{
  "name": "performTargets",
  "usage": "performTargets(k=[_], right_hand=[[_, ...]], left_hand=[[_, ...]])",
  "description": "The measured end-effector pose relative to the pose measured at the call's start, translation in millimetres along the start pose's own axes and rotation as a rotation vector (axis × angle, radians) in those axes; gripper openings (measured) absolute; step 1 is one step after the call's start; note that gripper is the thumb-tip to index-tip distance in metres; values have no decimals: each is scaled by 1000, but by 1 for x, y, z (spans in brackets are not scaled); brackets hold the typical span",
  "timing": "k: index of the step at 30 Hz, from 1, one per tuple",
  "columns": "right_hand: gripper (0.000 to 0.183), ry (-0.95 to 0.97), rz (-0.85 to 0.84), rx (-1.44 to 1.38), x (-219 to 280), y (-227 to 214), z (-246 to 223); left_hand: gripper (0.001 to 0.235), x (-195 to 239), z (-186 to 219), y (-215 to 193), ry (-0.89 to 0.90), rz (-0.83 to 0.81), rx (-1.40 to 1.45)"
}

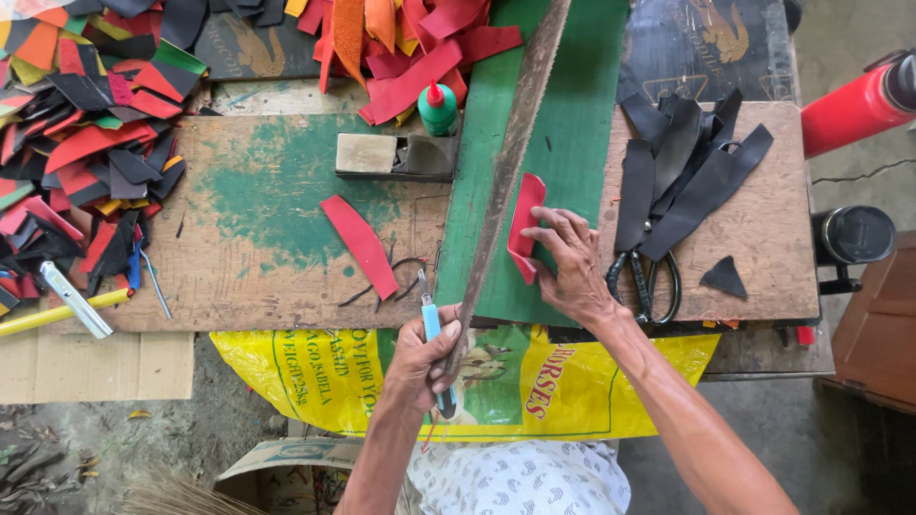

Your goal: The person uses a utility knife and a metal ruler to cut strips of red rubber material on a wooden workbench. They repeatedly measure, cut, and stack the resulting pieces into a pile of multicolored rubber strips.

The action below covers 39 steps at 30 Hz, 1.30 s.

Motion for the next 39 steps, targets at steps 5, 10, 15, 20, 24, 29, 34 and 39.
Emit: performTargets(k=[5, 10, 15, 20, 24, 29, 34, 39], right_hand=[[66, -24, -51, 21, -1, -3, -12], [63, -10, -125, -38, -2, 5, -10], [81, 7, -155, -99, -2, 14, 5], [90, 70, -167, -148, 6, 18, 15], [95, -6, -132, 10, 0, 13, 15], [98, -30, -212, 98, -7, 17, 28], [85, -27, -236, 99, -15, 30, 39], [85, -63, -185, 75, -23, 28, 43]], left_hand=[[34, -2, -19, -4, -35, 10, -12], [30, -4, -55, -3, -69, -43, -27], [32, -8, -90, -20, -77, -14, -39], [33, -11, -101, -37, 3, 110, -125], [31, -4, -98, -40, 39, 150, -174], [29, -8, -94, -41, 8, 162, -210], [29, -15, -84, -49, 69, 177, -306], [28, -6, -83, -52, 113, 172, -370]])
Point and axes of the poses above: each hand's wrist, its own x-axis away from the middle knuckle, its own y-axis out of the palm, z = x × y, the point moved 8 cm from there along -x, towards the middle knuckle, and after that the axes turned 6 degrees about z, right-handed, at the moved point
